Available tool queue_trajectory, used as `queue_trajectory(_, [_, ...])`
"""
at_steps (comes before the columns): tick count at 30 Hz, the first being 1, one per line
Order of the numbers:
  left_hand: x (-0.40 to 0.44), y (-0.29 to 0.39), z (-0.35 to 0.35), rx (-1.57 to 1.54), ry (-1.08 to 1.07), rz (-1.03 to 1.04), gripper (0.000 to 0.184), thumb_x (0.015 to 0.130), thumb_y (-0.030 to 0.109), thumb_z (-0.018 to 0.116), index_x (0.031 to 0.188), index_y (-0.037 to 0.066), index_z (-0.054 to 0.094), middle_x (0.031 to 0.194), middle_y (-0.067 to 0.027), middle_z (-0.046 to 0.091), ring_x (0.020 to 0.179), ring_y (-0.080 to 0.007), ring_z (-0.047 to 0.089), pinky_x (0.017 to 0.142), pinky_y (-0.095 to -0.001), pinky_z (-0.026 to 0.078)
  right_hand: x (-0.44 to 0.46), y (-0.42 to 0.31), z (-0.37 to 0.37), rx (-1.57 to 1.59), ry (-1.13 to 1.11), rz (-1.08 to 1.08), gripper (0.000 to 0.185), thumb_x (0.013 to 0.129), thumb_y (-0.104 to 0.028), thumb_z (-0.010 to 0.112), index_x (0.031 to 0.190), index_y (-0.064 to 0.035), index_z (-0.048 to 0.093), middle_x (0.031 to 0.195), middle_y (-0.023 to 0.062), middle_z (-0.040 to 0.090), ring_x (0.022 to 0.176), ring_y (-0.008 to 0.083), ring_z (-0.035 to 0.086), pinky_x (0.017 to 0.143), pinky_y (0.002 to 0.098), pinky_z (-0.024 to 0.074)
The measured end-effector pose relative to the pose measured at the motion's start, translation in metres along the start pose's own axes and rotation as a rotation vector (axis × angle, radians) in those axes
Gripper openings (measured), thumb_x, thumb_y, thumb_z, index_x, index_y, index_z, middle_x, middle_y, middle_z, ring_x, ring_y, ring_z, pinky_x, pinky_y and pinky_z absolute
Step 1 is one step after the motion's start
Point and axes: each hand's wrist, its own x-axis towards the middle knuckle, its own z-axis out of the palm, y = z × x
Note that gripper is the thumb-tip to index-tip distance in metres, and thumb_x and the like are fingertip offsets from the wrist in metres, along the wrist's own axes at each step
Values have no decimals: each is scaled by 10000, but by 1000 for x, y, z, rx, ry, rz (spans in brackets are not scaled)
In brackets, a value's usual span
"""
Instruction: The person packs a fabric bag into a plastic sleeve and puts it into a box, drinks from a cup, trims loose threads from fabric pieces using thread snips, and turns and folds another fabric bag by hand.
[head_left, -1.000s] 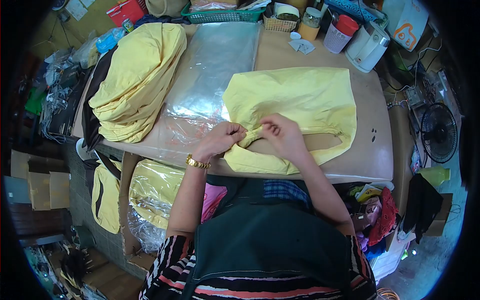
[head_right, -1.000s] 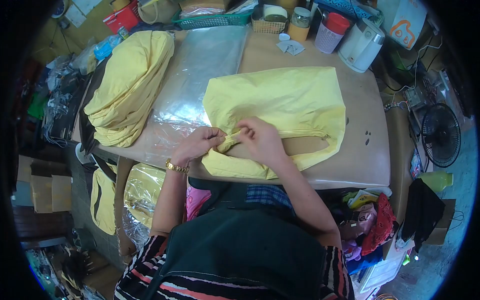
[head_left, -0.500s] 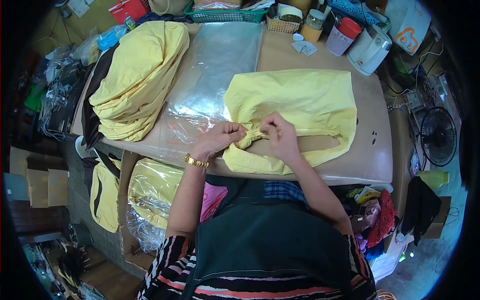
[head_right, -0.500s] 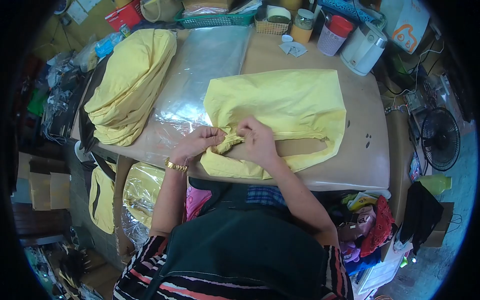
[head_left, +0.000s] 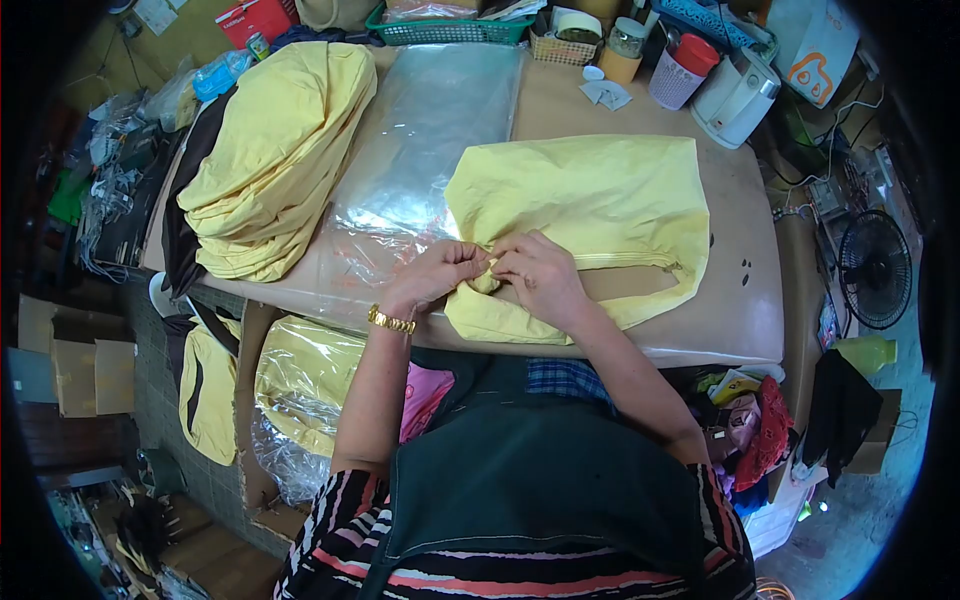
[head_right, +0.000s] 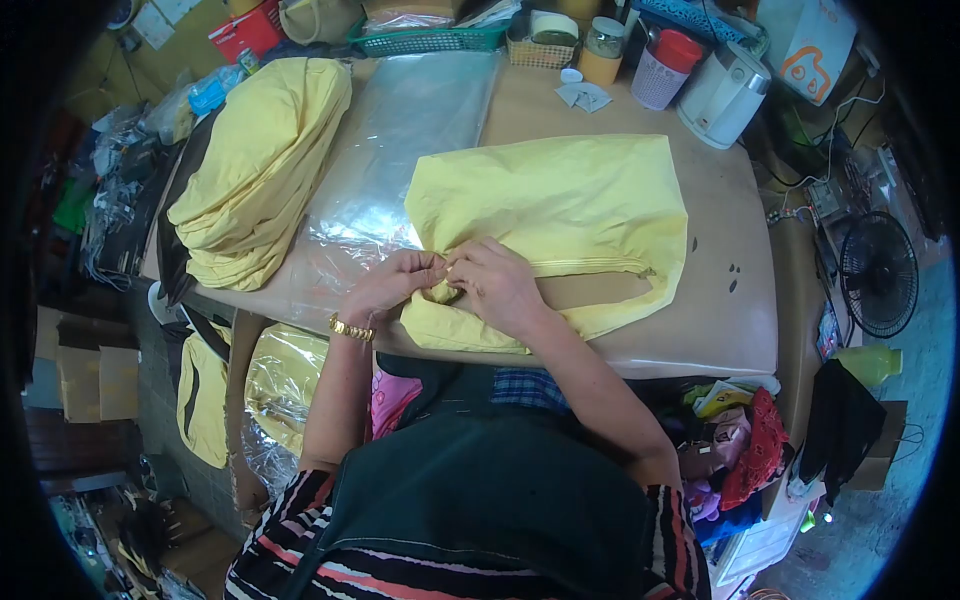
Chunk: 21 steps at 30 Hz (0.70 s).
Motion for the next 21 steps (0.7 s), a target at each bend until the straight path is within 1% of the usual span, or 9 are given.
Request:
queue_trajectory(4, [-2,4,2,-28,4,-12,215,957,216,615,1004,13,668,814,42,627,714,-35,526,643,-196,423,-1,4,1,-56,-5,-37,153,734,61,669,846,-8,591,814,110,606,767,288,600,661,343,502])
queue_trajectory(6, [-3,3,2,-96,15,-57,213,954,198,617,1028,4,664,828,37,632,725,-34,533,650,-190,427,-4,5,0,39,21,161,94,826,33,607,857,-46,566,835,99,605,741,257,590,660,344,482])
queue_trajectory(7, [-3,2,3,-97,15,-57,213,954,198,617,1028,4,664,828,37,632,725,-34,533,650,-190,427,-6,7,1,39,20,161,94,826,33,607,857,-46,566,835,99,605,741,257,590,660,344,482])
queue_trajectory(9, [-3,1,4,-130,39,-78,213,951,186,621,1048,-1,658,835,38,631,727,-32,534,648,-191,427,-5,11,1,333,92,466,79,884,46,555,860,-26,532,759,83,583,651,172,557,635,293,465])
queue_trajectory(10, [-3,1,4,-131,39,-78,213,951,186,621,1048,-1,658,835,38,631,727,-32,534,648,-191,427,-4,12,0,333,91,466,79,884,46,555,860,-26,532,759,83,583,651,172,557,635,293,465])
queue_trajectory(12, [-3,1,4,-118,43,-86,215,952,184,620,1054,-3,654,840,40,629,726,-31,530,654,-194,429,2,11,-5,705,236,503,93,926,51,499,868,-20,517,715,31,548,642,92,512,628,250,444])
queue_trajectory(15, [-4,5,5,-99,29,-37,214,952,181,620,1056,-3,655,841,41,627,733,-31,527,666,-197,430,12,2,-14,827,244,504,105,928,58,486,866,-21,516,736,0,534,668,61,486,627,223,434])
queue_trajectory(19, [-6,8,7,-118,20,-32,217,949,185,626,1052,-3,658,852,43,628,753,-29,529,681,-196,431,28,-6,-27,839,260,480,97,933,45,493,872,-26,517,741,10,550,665,66,489,623,223,430])
queue_trajectory(21, [-6,6,11,-158,53,70,213,951,219,629,987,13,666,744,62,597,626,-11,479,546,-184,374,42,-7,-44,839,342,420,87,937,23,513,871,-33,518,744,12,555,668,64,489,616,227,428])
